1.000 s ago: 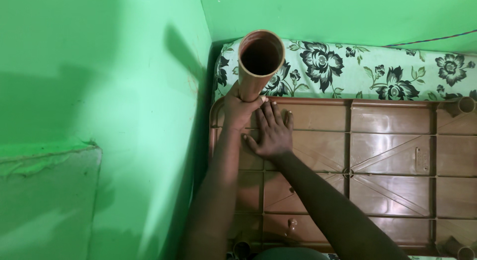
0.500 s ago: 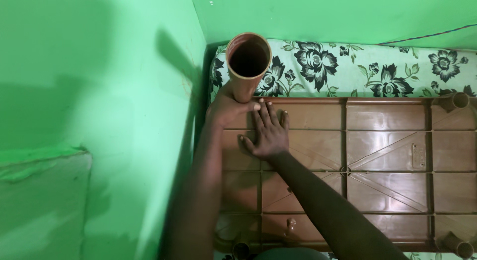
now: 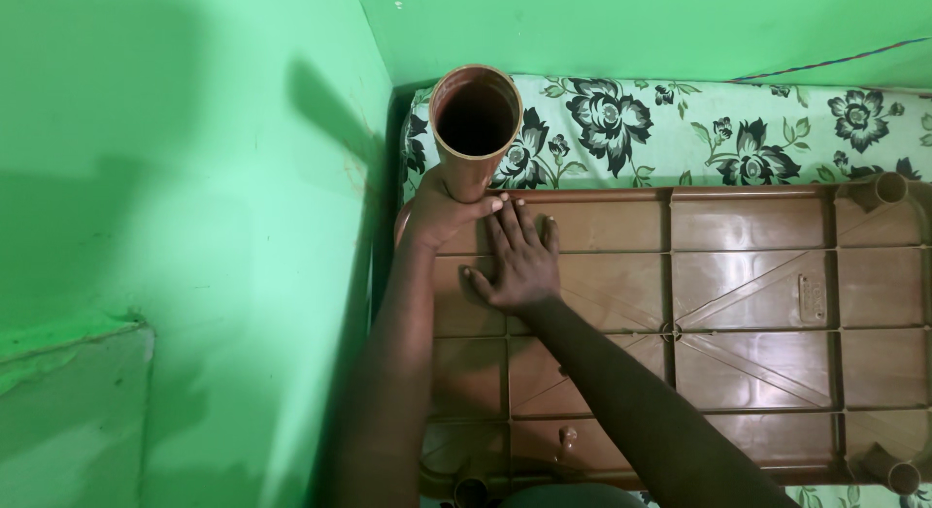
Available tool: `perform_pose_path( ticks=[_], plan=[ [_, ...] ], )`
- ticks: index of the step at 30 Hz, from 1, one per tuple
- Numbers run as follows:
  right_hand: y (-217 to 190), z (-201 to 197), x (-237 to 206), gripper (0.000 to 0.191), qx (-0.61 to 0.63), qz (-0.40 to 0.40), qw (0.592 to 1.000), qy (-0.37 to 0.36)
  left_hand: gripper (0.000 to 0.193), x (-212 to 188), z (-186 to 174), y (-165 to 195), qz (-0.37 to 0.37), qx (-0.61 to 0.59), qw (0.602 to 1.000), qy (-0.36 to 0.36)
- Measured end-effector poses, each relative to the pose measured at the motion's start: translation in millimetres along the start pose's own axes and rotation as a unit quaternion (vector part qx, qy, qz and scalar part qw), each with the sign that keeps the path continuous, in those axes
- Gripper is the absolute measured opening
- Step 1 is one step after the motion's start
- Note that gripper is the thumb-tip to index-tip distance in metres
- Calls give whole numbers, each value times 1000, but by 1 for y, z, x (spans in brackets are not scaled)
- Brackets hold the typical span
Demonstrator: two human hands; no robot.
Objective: The person attaches tubular plastic legs to the underside of a plastic table top, pressing each leg onto its mounting socket by hand and setting spare legs beside the table on a floral cloth. The person works one leg at a time, pressing the tubes firmly into place.
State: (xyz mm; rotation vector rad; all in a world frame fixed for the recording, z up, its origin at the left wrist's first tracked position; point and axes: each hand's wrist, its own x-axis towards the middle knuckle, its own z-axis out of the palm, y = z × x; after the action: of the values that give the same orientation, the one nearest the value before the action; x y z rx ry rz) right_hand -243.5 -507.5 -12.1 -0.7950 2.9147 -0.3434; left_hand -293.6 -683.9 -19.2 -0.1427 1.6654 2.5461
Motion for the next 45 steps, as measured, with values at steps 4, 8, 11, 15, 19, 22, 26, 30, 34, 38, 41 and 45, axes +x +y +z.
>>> perform_pose_path(
  ticks=[4, 8, 11, 15, 19, 22, 26, 30, 34, 38, 41, 45],
  plan=[
    [0, 1, 0, 97, -6, -5, 1000, 7, 34, -1, 2, 0, 3, 32, 999, 12],
    [0, 2, 1, 97, -2, -2, 1000, -3, 33, 0, 2, -4, 27, 87, 995, 36],
    [1, 3, 1, 97, -3, -4, 1000, -1, 36, 0, 2, -9, 54, 121, 989, 58],
    [1, 4, 2, 97, 5, 5, 1000, -12, 40, -2, 4, -12, 71, 140, 984, 86],
    [2, 3, 3, 96, 3, 0, 1000, -10, 47, -2, 15, -14, 118, 89, 983, 114],
    [2, 3, 2, 95, 6, 1, 1000, -12, 46, -4, 26, -12, 124, 68, 979, 146],
    [2, 3, 1, 95, 8, 0, 1000, -9, 44, -8, 42, -7, 87, -1, 978, 191],
    [1, 3, 1, 97, -6, 2, 1000, -16, 43, -11, 50, -5, 86, 22, 969, 233],
    [0, 3, 1, 96, 2, 6, 1000, -20, 51, -12, 40, -6, 112, 33, 977, 180],
    [0, 3, 2, 98, -2, 8, 1000, -20, 66, -8, 24, -3, 112, 12, 990, 89],
    [0, 2, 2, 99, 0, 7, 1000, -16, 81, -10, 6, 8, 78, 27, 996, 17],
    [0, 1, 1, 97, -6, 2, 1000, -3, 94, -6, -7, 15, 59, 45, 997, -30]
  ],
)
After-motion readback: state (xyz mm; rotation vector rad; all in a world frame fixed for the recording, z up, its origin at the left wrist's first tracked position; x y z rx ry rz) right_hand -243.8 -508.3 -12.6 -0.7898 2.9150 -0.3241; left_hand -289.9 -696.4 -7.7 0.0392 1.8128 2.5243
